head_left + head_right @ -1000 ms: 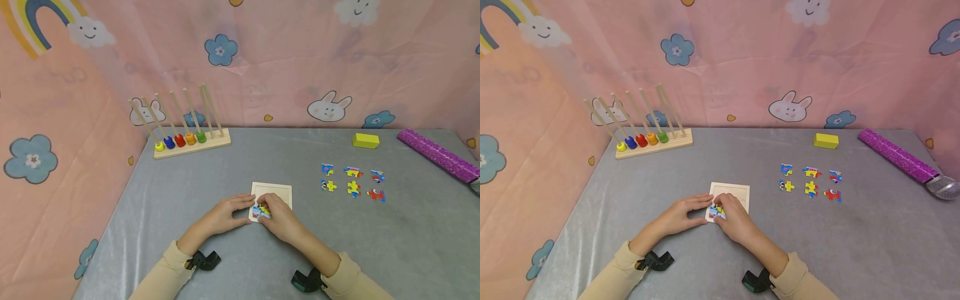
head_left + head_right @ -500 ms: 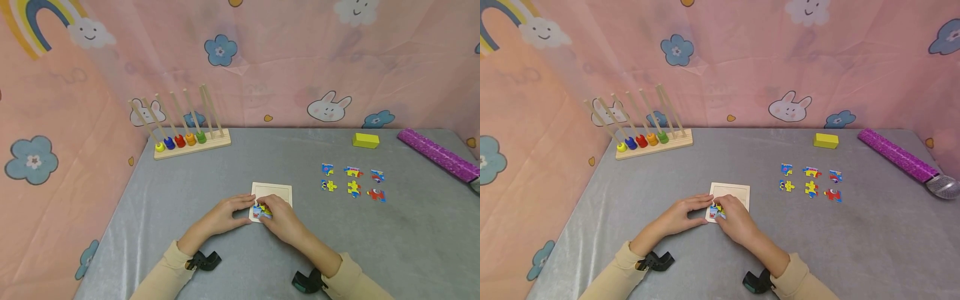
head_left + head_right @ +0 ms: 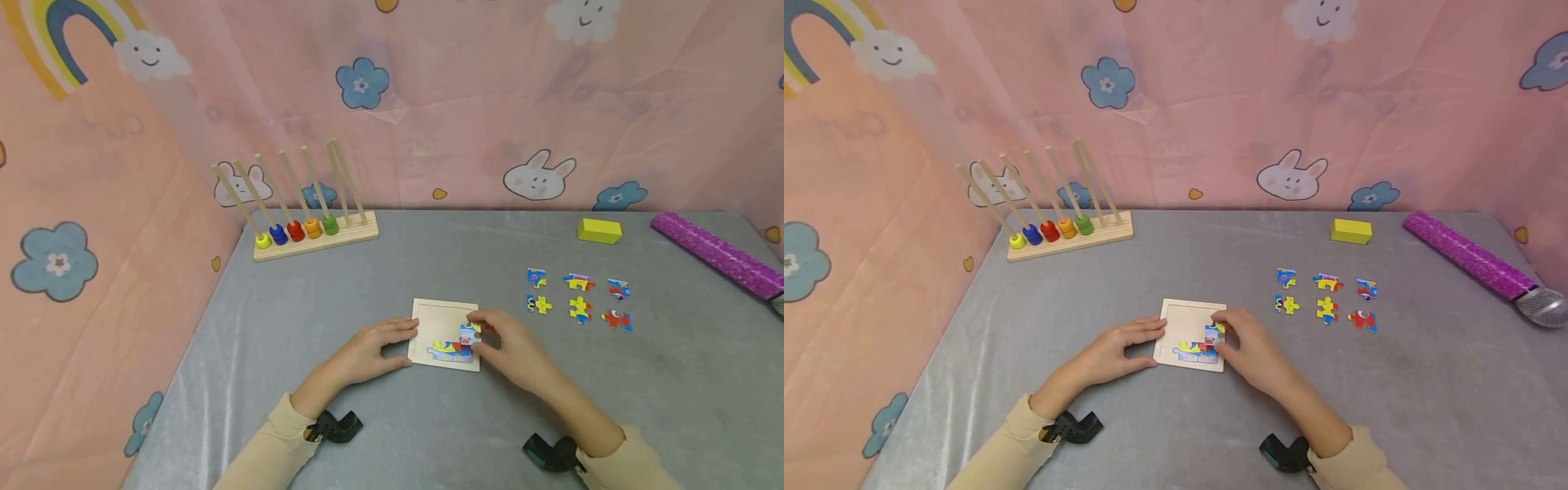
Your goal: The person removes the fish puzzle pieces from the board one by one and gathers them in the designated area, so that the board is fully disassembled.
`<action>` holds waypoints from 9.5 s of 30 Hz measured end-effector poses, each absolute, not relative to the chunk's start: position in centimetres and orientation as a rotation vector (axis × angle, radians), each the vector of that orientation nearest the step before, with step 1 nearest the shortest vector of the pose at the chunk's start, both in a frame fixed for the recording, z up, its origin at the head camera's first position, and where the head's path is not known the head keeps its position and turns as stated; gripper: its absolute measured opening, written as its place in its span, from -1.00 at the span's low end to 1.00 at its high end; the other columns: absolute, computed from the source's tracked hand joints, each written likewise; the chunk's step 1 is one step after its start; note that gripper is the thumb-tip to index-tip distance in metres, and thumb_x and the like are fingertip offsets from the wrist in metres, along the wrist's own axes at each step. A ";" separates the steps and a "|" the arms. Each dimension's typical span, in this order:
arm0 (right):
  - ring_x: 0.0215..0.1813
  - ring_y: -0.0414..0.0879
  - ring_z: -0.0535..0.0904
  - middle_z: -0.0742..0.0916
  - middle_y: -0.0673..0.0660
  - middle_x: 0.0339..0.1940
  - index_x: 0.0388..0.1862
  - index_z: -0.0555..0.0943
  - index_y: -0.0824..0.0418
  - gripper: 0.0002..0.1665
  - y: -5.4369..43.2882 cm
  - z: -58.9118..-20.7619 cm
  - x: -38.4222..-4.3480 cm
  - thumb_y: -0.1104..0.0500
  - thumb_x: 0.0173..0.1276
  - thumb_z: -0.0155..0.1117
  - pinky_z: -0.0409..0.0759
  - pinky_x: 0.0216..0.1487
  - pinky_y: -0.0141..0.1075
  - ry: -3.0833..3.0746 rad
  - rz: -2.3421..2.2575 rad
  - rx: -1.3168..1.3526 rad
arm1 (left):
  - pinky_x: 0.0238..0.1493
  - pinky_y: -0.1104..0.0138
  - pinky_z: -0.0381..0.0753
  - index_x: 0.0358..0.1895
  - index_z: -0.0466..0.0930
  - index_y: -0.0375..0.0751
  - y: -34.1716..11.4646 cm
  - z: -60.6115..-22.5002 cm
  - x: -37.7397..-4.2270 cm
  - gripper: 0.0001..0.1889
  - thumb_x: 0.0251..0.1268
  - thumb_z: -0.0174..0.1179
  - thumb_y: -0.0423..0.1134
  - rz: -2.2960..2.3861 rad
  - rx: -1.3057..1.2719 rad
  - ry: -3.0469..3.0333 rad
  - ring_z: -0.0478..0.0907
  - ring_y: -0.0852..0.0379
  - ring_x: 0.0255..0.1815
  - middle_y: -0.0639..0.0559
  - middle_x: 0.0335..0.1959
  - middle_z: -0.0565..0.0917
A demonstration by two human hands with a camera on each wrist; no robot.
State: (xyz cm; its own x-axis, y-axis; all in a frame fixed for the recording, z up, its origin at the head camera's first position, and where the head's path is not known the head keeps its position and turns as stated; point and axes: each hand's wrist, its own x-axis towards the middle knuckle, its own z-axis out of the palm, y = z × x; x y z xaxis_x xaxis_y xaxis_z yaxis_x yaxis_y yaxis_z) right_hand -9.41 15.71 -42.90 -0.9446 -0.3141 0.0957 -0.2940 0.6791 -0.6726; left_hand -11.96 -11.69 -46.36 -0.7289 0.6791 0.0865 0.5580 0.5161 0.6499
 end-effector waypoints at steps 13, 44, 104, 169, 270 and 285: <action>-0.16 -0.14 0.55 0.67 0.15 -0.09 0.05 0.58 0.28 -0.50 23.4 -44.0 -9.2 0.34 0.07 0.44 0.51 -0.12 -0.55 3.006 -1.034 -0.550 | 0.35 0.16 0.33 0.27 0.44 -0.26 -11.6 -46.4 -11.9 -0.44 0.20 0.30 -0.16 0.990 1.059 2.574 0.24 0.06 0.43 0.03 0.38 0.38; -0.26 -0.22 0.44 0.61 0.09 -0.27 -0.18 0.62 0.25 -0.67 24.7 -44.8 -8.9 0.31 0.03 0.44 0.35 -0.25 -0.59 3.122 -0.973 -0.349 | 0.36 0.16 0.32 0.27 0.44 -0.27 -11.7 -46.2 -12.0 -0.44 0.20 0.30 -0.17 0.984 1.056 2.569 0.24 0.07 0.44 0.02 0.38 0.38; -0.05 -0.03 0.44 0.56 0.07 -0.16 -0.10 0.58 0.25 -0.64 11.6 -44.0 -9.1 0.32 0.09 0.41 0.52 0.02 -0.09 2.782 -0.981 -0.680 | 0.35 0.16 0.34 0.26 0.45 -0.26 -11.9 -46.1 -12.0 -0.45 0.21 0.29 -0.16 1.006 1.057 2.576 0.26 0.06 0.43 0.02 0.37 0.39; -0.09 -0.53 0.37 0.58 -0.20 -0.08 -0.02 0.64 0.18 -0.52 29.3 -44.9 -8.7 0.45 0.04 0.40 0.28 -0.11 -0.73 3.050 -1.164 -0.667 | 0.36 0.17 0.32 0.26 0.45 -0.27 -11.8 -46.2 -12.0 -0.44 0.19 0.31 -0.18 0.998 1.063 2.576 0.26 0.07 0.43 0.01 0.37 0.39; 0.07 -0.04 0.48 0.56 0.05 0.03 0.02 0.58 0.16 -0.55 16.5 -45.3 -9.5 0.15 0.12 0.44 0.52 0.06 -0.05 2.837 -0.978 -0.918 | 0.36 0.19 0.33 0.26 0.46 -0.23 -11.8 -46.5 -12.2 -0.43 0.17 0.32 -0.15 1.018 1.059 2.578 0.27 0.08 0.42 0.05 0.36 0.41; 0.08 -0.07 0.44 0.58 0.01 -0.01 -0.03 0.53 0.13 -0.52 16.0 -45.3 -9.2 0.22 0.05 0.48 0.48 0.12 -0.06 2.807 -1.070 -0.762 | 0.36 0.16 0.32 0.27 0.45 -0.25 -11.8 -46.1 -12.0 -0.44 0.21 0.29 -0.15 1.011 1.049 2.573 0.26 0.05 0.43 0.02 0.36 0.40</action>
State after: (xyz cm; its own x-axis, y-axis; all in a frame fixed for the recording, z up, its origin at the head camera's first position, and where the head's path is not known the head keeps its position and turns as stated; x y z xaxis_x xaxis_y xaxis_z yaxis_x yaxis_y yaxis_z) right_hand -9.22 15.97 -45.30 -0.8782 -0.4598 0.1316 -0.4308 0.6409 -0.6353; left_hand -11.96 -11.78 -46.09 -0.7333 0.6751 0.0809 0.5496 0.5185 0.6551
